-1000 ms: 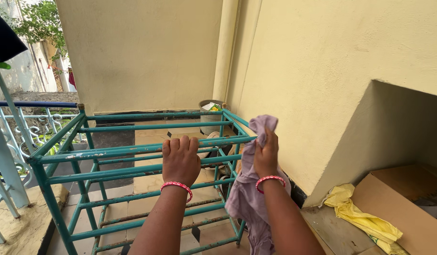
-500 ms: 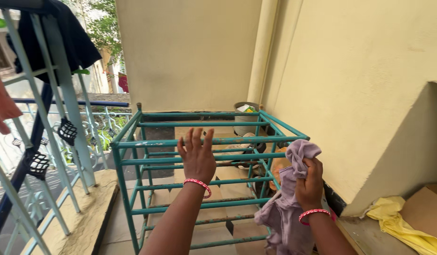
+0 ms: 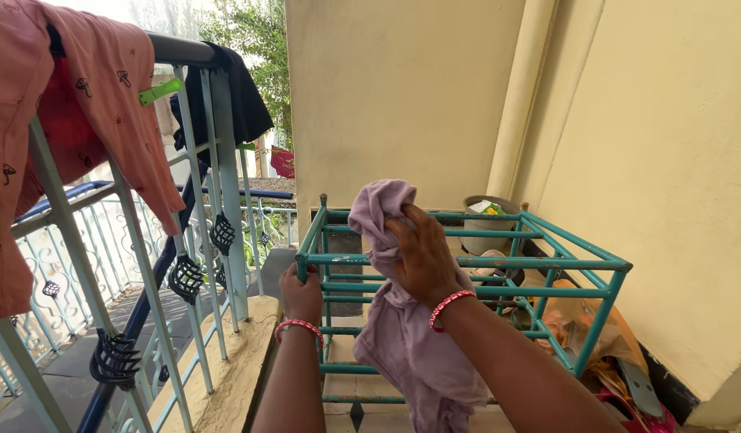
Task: The person wipes the bars of a teal metal rack with a purple cloth. They systematically clean multiple horizontal and vertical bars on the rack, moving the cloth along each bar while holding it with both hands.
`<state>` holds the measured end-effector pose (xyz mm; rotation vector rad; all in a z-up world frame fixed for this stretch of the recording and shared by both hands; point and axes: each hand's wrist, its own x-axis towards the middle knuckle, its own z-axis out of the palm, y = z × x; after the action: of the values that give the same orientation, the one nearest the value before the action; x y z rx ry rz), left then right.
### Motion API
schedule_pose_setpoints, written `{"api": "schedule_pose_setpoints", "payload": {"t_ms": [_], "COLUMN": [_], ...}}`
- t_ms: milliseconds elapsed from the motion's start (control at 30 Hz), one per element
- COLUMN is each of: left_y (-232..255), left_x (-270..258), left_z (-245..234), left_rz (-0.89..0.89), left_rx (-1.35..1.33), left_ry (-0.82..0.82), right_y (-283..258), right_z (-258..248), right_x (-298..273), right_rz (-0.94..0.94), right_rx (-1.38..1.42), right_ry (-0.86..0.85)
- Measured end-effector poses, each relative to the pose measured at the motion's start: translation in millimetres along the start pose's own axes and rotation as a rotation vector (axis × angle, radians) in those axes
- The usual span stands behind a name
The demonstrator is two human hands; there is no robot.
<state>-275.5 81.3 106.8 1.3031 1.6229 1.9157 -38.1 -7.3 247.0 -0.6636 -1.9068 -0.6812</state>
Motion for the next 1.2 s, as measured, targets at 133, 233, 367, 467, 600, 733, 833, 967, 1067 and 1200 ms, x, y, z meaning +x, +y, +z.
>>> {"api": "schedule_pose_setpoints", "payload": {"t_ms": [133,233,367,467,600,733,833,967,1067,1200], "left_y": [1.4,7.7,19.2,23.2,23.5,23.0,18.3,13.3,14.3,24.1], "left_x": [-9.7,-8.7,-15.5,-21.5,-19.6,-24.6,-25.1,-17.3,-21.3,-29.5], "left_z": [-3.4,-8.1,-9.4,-15.7,-19.8,-16.3,-11.2,-5.9,-9.1,-14.8], "left_rz": [0.091,0.184,0.096,0.166,0.079,0.088,0.093,0.104,0.116,0.192], "left_rx": [0.012,0.023,-0.030,-0.075,-0.163,-0.080,-0.019,0.053,0.032,0.025], "left_ry": [0.057,0.082,0.111,0.092,-0.006,0.069,0.114,0.146,0.124,0.140], "right_y": [-40.9,-71.8,-79.9,-72.9,-38.0,-24.6,-36.3,-74.4,-74.4,-44.5], "right_z": [53.4,85.3,98.3,87.5,53.8,45.8,67.4,119.8,116.8,77.6], "right_x": [27.3,29.0,28.0,37.6,44.6,37.9,32.1,45.2,45.4,37.3], "right_rz": [-0.084,-0.239,-0.134,0.095,0.203,0.204,0.091,0.006,0.044,0.119], "right_rx": [0.020,-0.041,-0.119,-0.120,-0.039,-0.005,0.086,0.009,0.067,0.146], "right_ry": [-0.123,-0.294,-0.480,-0.676,-0.781,-0.776,-0.639,-0.658,-0.634,-0.605]}}
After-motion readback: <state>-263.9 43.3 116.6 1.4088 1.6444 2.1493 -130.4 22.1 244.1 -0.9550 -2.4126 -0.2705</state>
